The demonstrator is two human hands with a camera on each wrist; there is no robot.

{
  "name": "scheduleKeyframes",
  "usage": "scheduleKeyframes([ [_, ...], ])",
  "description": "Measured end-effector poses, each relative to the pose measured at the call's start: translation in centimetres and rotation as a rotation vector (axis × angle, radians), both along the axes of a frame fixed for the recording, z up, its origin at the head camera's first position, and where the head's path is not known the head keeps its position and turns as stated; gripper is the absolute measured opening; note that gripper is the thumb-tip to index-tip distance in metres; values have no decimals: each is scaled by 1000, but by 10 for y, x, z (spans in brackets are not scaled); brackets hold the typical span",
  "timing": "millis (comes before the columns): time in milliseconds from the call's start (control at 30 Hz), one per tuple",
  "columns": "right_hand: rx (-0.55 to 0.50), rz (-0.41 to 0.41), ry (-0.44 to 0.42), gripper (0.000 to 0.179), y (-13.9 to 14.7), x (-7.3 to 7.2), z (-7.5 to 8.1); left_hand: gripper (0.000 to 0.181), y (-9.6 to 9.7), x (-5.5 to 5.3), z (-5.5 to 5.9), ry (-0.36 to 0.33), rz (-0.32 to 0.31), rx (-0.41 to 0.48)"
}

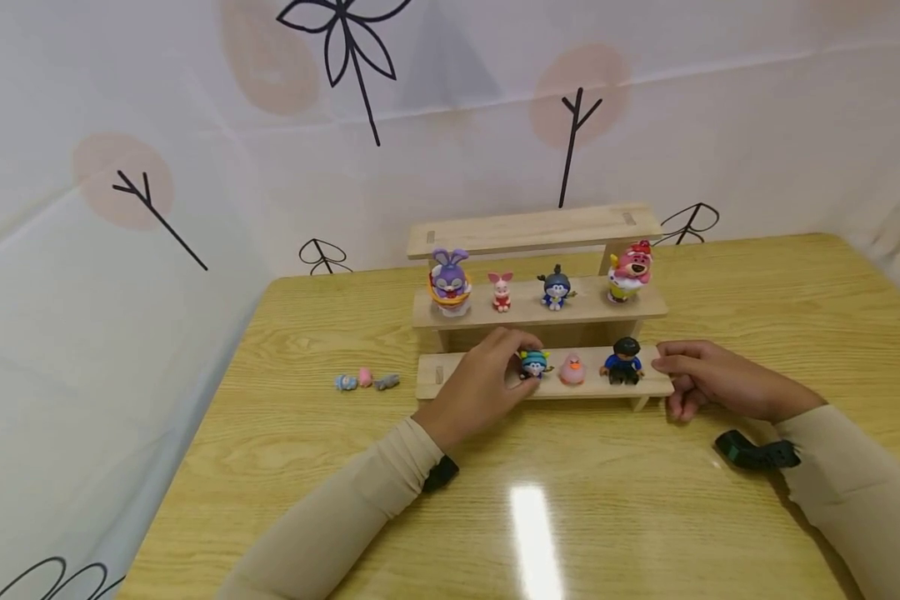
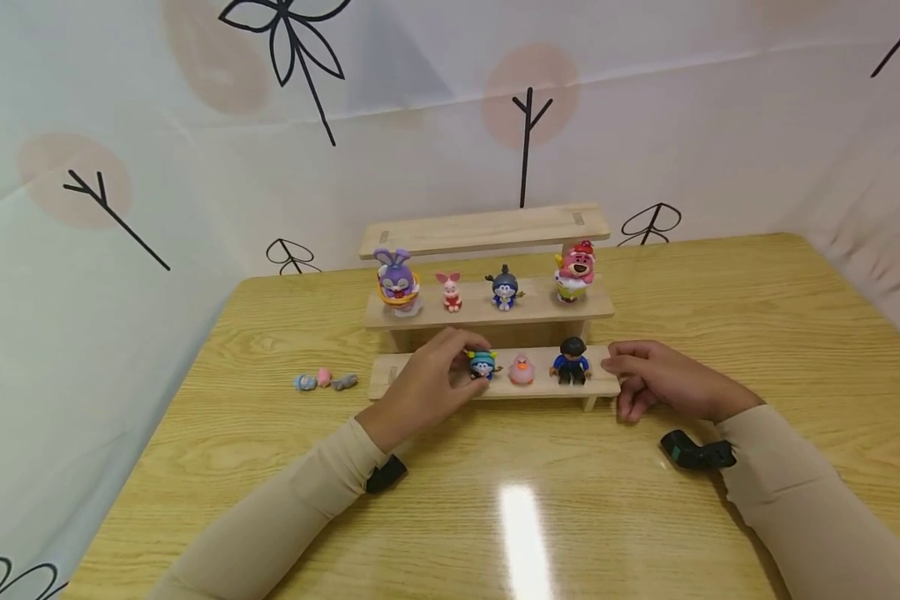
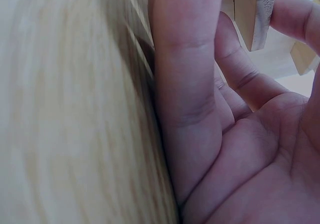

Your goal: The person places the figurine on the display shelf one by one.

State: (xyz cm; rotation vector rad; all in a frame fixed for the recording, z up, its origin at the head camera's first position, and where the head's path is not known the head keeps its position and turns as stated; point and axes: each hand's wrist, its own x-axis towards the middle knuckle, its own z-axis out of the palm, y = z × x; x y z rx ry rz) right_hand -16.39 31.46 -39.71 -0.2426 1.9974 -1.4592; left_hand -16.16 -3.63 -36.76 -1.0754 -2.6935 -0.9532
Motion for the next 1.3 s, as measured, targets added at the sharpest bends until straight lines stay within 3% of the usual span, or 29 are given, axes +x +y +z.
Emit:
scheduleKeyframes([
  [200, 29, -9, 5, 76, 2, 1, 1, 42, -6, 2, 1, -27, 10, 14],
  [500, 22, -3, 5, 76, 4, 1, 0, 36, -39, 8, 5, 95, 6, 49],
  [667, 33, -9, 13, 76, 2, 1, 1, 31, -63, 9, 6, 122, 51, 46],
  [900, 36, 3, 11, 79, -2, 0, 1, 25, -97, 10, 12, 84, 136, 62],
  [1300, 15, 13, 4, 76, 0, -1, 0, 22, -135, -9, 19, 1, 123, -33],
])
